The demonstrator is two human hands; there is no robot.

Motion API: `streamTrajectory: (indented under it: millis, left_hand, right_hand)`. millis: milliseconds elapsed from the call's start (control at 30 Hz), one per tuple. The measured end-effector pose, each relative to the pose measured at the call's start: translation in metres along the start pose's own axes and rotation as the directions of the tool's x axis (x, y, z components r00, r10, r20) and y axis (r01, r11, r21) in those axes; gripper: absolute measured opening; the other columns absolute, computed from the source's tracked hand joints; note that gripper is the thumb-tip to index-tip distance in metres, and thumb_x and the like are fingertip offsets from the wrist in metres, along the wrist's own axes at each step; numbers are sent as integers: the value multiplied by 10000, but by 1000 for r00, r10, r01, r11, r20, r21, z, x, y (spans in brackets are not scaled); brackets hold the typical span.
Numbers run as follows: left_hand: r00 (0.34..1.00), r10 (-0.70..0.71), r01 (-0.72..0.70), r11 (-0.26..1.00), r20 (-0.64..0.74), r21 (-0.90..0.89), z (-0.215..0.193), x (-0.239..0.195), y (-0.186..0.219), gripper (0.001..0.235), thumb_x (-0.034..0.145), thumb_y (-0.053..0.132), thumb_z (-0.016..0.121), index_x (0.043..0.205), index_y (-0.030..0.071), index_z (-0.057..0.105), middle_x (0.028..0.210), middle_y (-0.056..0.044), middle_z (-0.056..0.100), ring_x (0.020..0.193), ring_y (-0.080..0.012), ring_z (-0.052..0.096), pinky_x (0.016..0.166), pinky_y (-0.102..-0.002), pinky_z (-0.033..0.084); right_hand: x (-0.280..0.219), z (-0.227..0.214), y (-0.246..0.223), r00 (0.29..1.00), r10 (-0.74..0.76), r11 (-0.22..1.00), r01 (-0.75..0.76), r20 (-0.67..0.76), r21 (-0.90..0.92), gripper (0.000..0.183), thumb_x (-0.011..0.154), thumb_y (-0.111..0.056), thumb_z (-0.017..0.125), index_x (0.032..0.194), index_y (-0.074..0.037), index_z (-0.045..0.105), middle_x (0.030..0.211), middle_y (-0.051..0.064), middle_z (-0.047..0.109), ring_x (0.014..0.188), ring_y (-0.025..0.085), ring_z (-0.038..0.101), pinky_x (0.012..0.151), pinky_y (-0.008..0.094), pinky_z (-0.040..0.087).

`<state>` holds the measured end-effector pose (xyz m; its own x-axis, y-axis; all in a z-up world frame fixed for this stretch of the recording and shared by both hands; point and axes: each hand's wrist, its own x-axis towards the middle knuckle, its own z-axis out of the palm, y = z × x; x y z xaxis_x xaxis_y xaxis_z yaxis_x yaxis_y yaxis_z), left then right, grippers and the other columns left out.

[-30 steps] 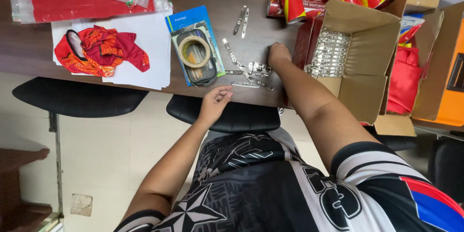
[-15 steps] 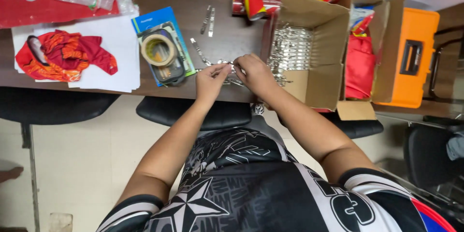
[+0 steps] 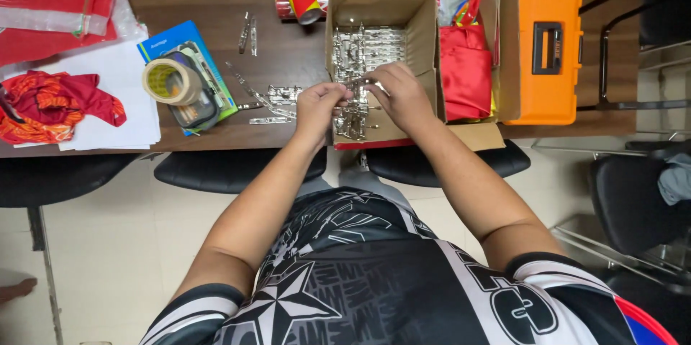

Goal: The person opens an orange toolbox and then sorts numerous small metal hooks from a cardboard box onto a table. They pick up the hooks one by one, arrange them, and finally place a bundle of them into a red cloth pouch.

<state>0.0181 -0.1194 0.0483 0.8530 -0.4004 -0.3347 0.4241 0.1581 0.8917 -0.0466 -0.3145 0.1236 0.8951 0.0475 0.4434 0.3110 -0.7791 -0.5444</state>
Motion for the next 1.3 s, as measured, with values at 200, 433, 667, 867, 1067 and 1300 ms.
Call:
streamTrajectory:
  millis: [200, 433, 667, 867, 1067, 1300]
  left_hand:
    - [983, -182, 184, 979, 33, -86, 7, 3, -9, 149, 982, 120, 660, 1039, -1, 724, 935, -90, 768, 741, -99, 676, 633, -232, 532]
    - [984, -67, 20, 962, 164, 271, -19, -2, -14, 316, 982, 131, 663, 1276, 15, 668, 987, -57, 781, 808, -69, 674, 691, -206, 527]
    - [974, -13, -64, 941, 227, 331, -56, -12, -24, 316, 1005, 129, 654, 1295, 9, 686, 1058, -76, 769, 944, -87, 702, 845, -229, 570]
    - [973, 16, -93, 941, 231, 326, -65, -21, -19, 304, 996, 145, 655, 1273, 24, 692, 1085, -52, 773, 935, -74, 683, 834, -239, 570]
    - [979, 12, -83, 936, 206, 341, -79, -27, -30, 288, 1003, 140, 661, 1267, 31, 700, 1065, -50, 771, 870, -61, 633, 771, -225, 518]
    - [989, -8, -46, 936, 150, 348, -94, -37, -30, 290, 995, 124, 650, 1270, 47, 704, 1056, -47, 770, 841, -58, 619, 778, -220, 520]
  right_hand:
    - [-12, -10, 16, 999, -31, 999, 31, 36, 10, 216, 889, -53, 790, 1094, -36, 720, 1047, 103, 677, 1020, 306, 646, 889, 413, 543]
    - [-18, -1, 47, 976, 51, 997, -36, 210, -74, 152, 886, -65, 727, 1031, -25, 715, 1036, 137, 665, 1040, 348, 635, 894, 439, 532]
    - [-44, 61, 114, 781, 376, 879, -131, 498, -458, 140, 848, -59, 664, 968, -36, 734, 1085, 158, 686, 1096, 342, 660, 892, 449, 555]
    - [-42, 100, 147, 576, 552, 778, -97, 603, -620, 205, 937, -69, 607, 1075, -39, 756, 1180, 196, 708, 1098, 349, 693, 900, 439, 578]
    - [-51, 128, 176, 533, 554, 767, -29, 639, -641, 223, 949, -78, 590, 1085, -49, 764, 1186, 179, 724, 1131, 336, 689, 941, 415, 570]
    - [-54, 130, 176, 543, 618, 740, -158, 569, -654, 223, 938, -76, 594, 1070, -66, 772, 1177, 184, 715, 1119, 332, 682, 914, 429, 570]
